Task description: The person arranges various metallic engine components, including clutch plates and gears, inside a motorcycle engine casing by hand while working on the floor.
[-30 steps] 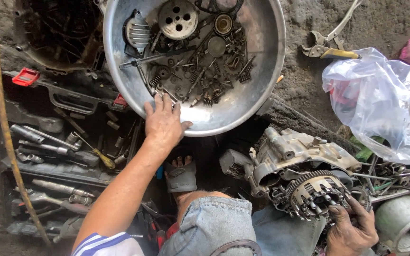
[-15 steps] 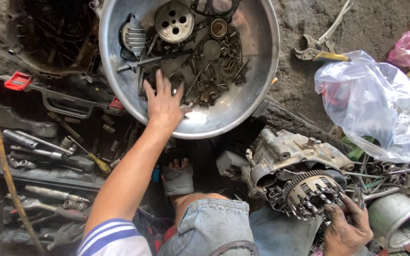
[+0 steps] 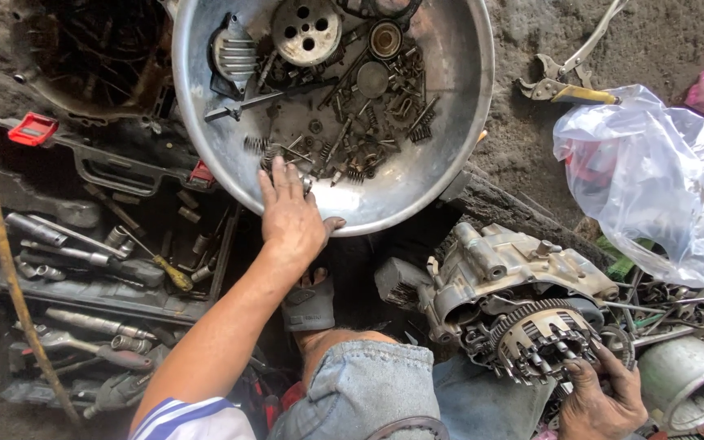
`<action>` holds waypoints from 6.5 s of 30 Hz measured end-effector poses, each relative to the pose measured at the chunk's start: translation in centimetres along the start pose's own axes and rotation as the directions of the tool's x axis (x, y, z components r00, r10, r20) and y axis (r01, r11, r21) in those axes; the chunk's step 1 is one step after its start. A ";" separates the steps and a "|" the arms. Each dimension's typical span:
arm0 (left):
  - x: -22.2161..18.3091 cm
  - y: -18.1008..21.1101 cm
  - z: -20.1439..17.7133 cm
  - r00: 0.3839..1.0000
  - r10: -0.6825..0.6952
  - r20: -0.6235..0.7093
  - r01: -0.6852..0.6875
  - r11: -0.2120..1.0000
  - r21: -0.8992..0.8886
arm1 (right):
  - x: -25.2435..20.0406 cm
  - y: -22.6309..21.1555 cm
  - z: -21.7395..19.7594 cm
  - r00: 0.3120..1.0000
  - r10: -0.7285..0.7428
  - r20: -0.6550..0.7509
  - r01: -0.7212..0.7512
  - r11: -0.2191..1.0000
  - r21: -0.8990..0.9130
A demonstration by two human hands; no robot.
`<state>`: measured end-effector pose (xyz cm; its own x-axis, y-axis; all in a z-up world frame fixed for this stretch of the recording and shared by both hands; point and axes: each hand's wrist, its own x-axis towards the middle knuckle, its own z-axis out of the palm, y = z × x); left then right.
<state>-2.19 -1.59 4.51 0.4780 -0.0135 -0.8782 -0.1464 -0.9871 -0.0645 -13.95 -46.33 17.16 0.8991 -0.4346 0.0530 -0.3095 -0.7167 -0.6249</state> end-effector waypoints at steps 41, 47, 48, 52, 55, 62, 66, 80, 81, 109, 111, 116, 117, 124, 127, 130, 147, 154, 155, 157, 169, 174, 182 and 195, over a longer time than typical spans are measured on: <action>7.8 -0.5 0.6 0.661 0.635 -0.400 -0.721 0.685 -0.105 | -0.1 0.1 -0.8 0.997 0.055 0.054 -0.051 0.996 -0.067; 12.4 1.4 -5.1 0.436 0.154 -0.887 -0.525 0.844 -0.112 | 0.0 -0.1 -0.9 0.996 0.046 0.074 -0.040 0.997 -0.072; 13.6 2.1 -6.2 0.658 0.040 -0.752 -0.379 0.880 -0.285 | 0.1 -0.4 -0.9 0.995 0.054 0.078 -0.049 0.996 -0.069; 15.7 2.7 -3.6 0.728 -0.013 -0.686 -0.264 0.918 -0.297 | 0.2 -0.1 -0.8 0.996 0.050 0.078 -0.048 0.999 -0.024; 13.4 2.2 0.4 0.569 0.019 -0.822 -0.393 0.885 -0.251 | 0.2 0.3 -0.6 0.998 0.037 0.058 -0.037 0.999 0.008; 7.2 0.5 1.4 0.861 0.177 -0.477 -0.330 0.908 -0.257 | 0.3 0.0 -0.8 0.997 0.056 0.054 -0.050 0.993 -0.110; 9.5 3.5 0.7 0.676 0.194 -0.710 -0.455 0.869 -0.196 | 0.1 -0.7 -0.6 0.996 0.068 0.053 -0.063 0.994 -0.092; 23.0 3.9 -2.6 0.384 -0.283 -0.879 -0.340 0.841 -0.420 | 0.4 -0.2 -0.5 0.997 0.025 0.067 -0.020 0.997 -0.078; 22.8 4.1 -2.6 0.307 -0.259 -0.916 -0.301 0.887 -0.351 | 0.4 -0.7 -0.4 0.996 0.051 0.074 -0.045 0.996 -0.072; 15.9 0.7 -1.2 0.124 -0.182 -0.975 -0.609 0.762 -0.220 | 1.7 -4.5 0.7 0.970 0.225 0.087 -0.211 0.966 -0.150; 7.4 -0.6 -2.9 0.130 -0.475 -0.870 -0.723 0.555 -0.411 | 1.9 -4.0 1.0 0.995 -0.086 0.057 0.087 0.996 -0.009; -15.0 -3.6 -2.6 0.439 -0.435 -0.786 -0.727 0.342 -0.596 | 2.1 -5.5 0.4 0.990 -0.054 0.128 0.055 0.998 -0.008; -17.8 -4.2 -1.5 0.349 -0.427 -0.835 -0.767 0.382 -0.516 | 2.3 -5.2 0.2 0.982 -0.103 0.161 0.104 0.995 0.003; -29.8 -7.1 7.0 0.914 -0.277 -0.298 0.077 0.838 -0.541 | 6.5 -8.8 -2.6 0.889 0.107 0.445 -0.083 0.994 -0.075; -33.1 -1.8 10.9 0.934 0.174 -0.311 -0.347 0.643 -0.683 | 7.8 -10.0 -2.1 0.865 0.137 0.482 -0.046 0.980 -0.196; -37.0 9.2 6.9 0.591 0.309 -0.746 -0.789 0.413 -0.454 | 8.2 -9.9 -1.8 0.855 0.196 0.480 -0.124 0.976 -0.178; -29.9 23.3 3.3 0.593 0.092 -0.800 -0.805 0.103 -0.585 | 4.1 -3.1 -0.8 0.956 0.066 0.286 -0.047 0.996 -0.073; -27.0 25.1 2.6 0.626 -0.037 -0.779 -0.770 0.127 -0.625 | 3.6 -3.1 -0.9 0.935 0.097 0.340 -0.090 0.995 -0.037; -26.7 25.3 2.6 0.622 -0.057 -0.781 -0.770 0.139 -0.623 | 3.3 -3.3 -1.0 0.940 0.101 0.327 -0.095 0.995 -0.036; -26.2 25.8 2.7 0.619 -0.076 -0.782 -0.767 0.156 -0.622 | 3.0 -3.3 -1.1 0.943 0.107 0.315 -0.102 0.994 -0.032; -26.3 25.8 6.1 0.693 0.020 -0.721 -0.715 0.143 -0.684 | 6.3 -4.9 -2.3 0.953 -0.024 0.303 0.027 1.000 -0.003; -26.2 25.5 5.4 0.621 -0.038 -0.783 -0.774 0.127 -0.620 | 7.2 -4.0 -0.8 0.962 -0.099 0.255 0.103 0.995 -0.001; -25.7 24.7 0.7 0.482 -0.214 -0.849 -0.834 0.184 -0.520 | 6.0 -3.2 -0.3 0.968 -0.093 0.231 0.087 0.996 0.034; -20.1 23.5 -0.8 0.074 0.048 -0.996 -0.708 0.706 -0.018 | 3.6 -1.8 -0.9 0.970 -0.017 0.242 0.002 0.998 0.062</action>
<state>-14.52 -24.68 21.02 0.8910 -0.2074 0.4038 -0.4257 -0.6905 0.5848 -10.47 -47.09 19.14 0.9522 -0.2780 -0.1263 -0.2883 -0.6822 -0.6719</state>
